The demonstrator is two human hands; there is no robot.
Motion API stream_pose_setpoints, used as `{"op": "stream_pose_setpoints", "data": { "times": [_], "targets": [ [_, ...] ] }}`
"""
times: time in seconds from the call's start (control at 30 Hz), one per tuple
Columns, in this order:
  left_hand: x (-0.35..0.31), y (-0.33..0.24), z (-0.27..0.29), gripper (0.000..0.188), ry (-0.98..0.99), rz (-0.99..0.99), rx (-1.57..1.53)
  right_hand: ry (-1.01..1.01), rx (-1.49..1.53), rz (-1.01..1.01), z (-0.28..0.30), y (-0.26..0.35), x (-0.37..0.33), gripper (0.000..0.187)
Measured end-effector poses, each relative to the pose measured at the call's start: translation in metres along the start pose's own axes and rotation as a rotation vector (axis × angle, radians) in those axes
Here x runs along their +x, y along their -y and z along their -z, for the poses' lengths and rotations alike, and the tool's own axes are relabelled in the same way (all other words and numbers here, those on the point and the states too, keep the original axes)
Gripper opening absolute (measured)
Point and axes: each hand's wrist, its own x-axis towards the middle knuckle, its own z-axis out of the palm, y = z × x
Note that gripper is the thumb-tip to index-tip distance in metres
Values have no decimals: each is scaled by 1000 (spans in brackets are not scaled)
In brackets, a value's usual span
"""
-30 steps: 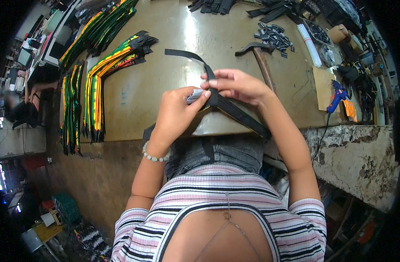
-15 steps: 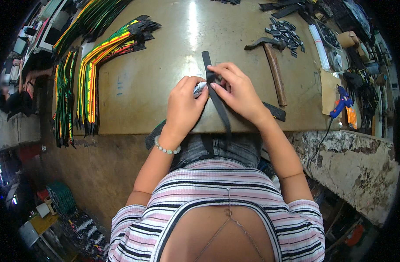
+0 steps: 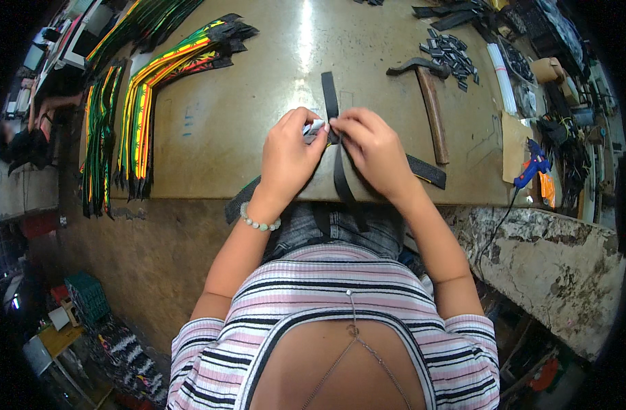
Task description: The person assembles fabric straps by applying hot glue to black webbing, attaching patterned fabric pieces, and folding the webbing over to secure them. They repeat this process for multiple units, handling the glue gun and fabric pieces throughout.
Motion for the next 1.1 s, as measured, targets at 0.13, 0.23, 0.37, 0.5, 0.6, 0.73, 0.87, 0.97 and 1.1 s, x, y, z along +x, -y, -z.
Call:
{"op": "stream_pose_setpoints", "data": {
  "times": [0.13,0.23,0.37,0.5,0.6,0.73,0.87,0.97,1.1],
  "targets": [
    [0,-6,-1,11,-18,-50,-21,23,-106,139,3,3,-21,28],
    [-3,-11,0,15,29,-8,25,101,-90,111,11,5,-24,27],
    [-5,-13,1,21,50,-11,57,176,-102,133,20,10,-26,25],
    [-5,-14,0,24,51,-86,136,219,-180,146,20,22,-36,27],
    [-7,-16,-1,29,78,-61,175,294,-171,99,21,41,-50,28],
    [-7,-20,1,28,107,-40,223,418,288,74,47,49,-73,31],
    [-7,-22,6,33,162,-98,280,-347,292,-554,123,-28,-120,23],
    [-16,-24,9,34,33,-167,241,-1119,-634,-854,194,-145,-158,54],
    [-34,-25,18,29,-95,-145,259,-852,-800,-645,250,-233,-190,75]
  ]
}}
